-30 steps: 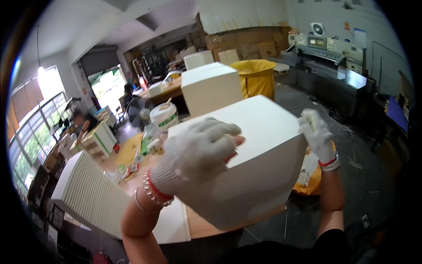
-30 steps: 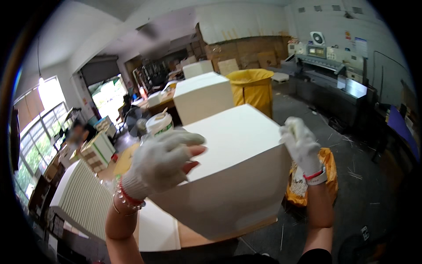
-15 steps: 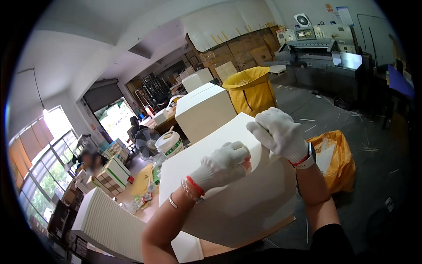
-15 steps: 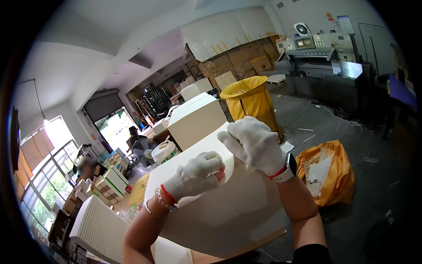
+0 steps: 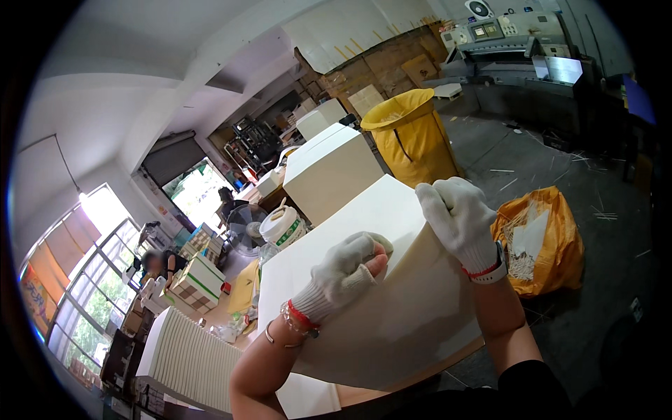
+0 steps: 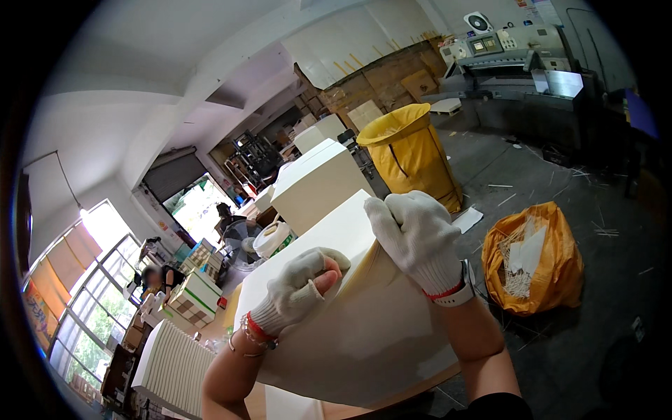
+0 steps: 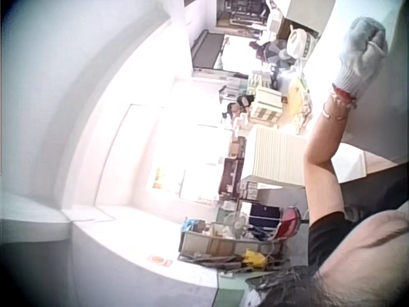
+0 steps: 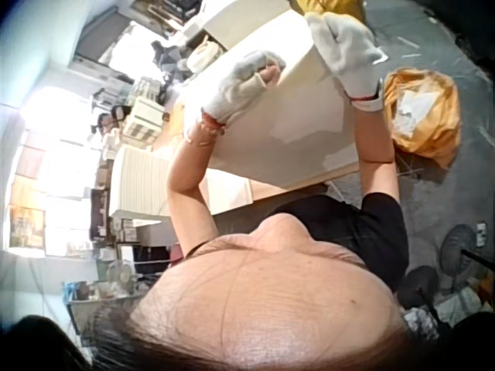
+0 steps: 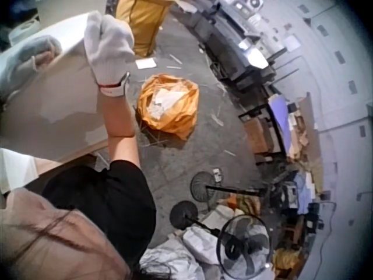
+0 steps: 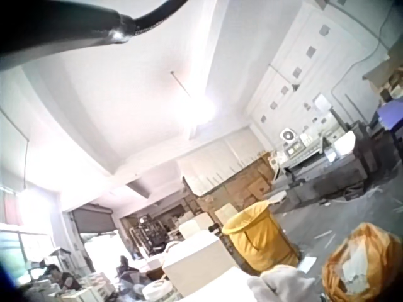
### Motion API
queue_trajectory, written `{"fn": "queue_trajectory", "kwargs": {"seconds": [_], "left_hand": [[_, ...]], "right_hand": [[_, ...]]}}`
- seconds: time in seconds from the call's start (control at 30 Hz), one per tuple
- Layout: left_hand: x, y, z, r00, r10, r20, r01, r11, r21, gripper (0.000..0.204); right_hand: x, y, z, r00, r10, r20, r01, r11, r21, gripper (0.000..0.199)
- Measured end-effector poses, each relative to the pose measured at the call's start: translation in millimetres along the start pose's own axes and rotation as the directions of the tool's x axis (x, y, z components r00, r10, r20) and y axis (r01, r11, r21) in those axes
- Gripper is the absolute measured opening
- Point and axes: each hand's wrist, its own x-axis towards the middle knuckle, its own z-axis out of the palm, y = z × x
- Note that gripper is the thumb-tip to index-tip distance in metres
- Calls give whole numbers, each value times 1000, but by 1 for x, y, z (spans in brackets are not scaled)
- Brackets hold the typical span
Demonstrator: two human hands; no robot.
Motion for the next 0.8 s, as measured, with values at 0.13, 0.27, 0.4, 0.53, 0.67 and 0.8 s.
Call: {"fn": "queue_trajectory", "kwargs": {"seconds": [0.13, 0.27, 0.4, 0.53, 0.67, 0.8], "left_hand": [[-1, -8, 3, 988, 155, -1, -154, 985, 80, 20], [-1, -12, -1, 998, 41, 51, -43, 998, 46, 33], [-1, -9, 5, 1000, 23, -12, -22, 999, 49, 36], [-3, -13, 8, 982, 175, -71, -170, 983, 74, 35], [2, -13, 0, 935, 352, 54, -351, 887, 299, 34], [3, -9, 4, 933, 360, 1, -346, 897, 274, 36]], "right_hand": [[0, -4, 0, 998, 59, 5, -60, 997, 53, 37], [0, -4, 3, 997, 65, -36, -62, 995, 72, 34], [1, -4, 0, 993, 117, -25, -113, 987, 114, 25], [3, -7, 1, 947, 319, 29, -316, 918, 240, 18], [4, -9, 2, 976, 218, -12, -213, 963, 167, 22], [0, 0, 3, 999, 33, -38, -30, 997, 77, 31]]}}
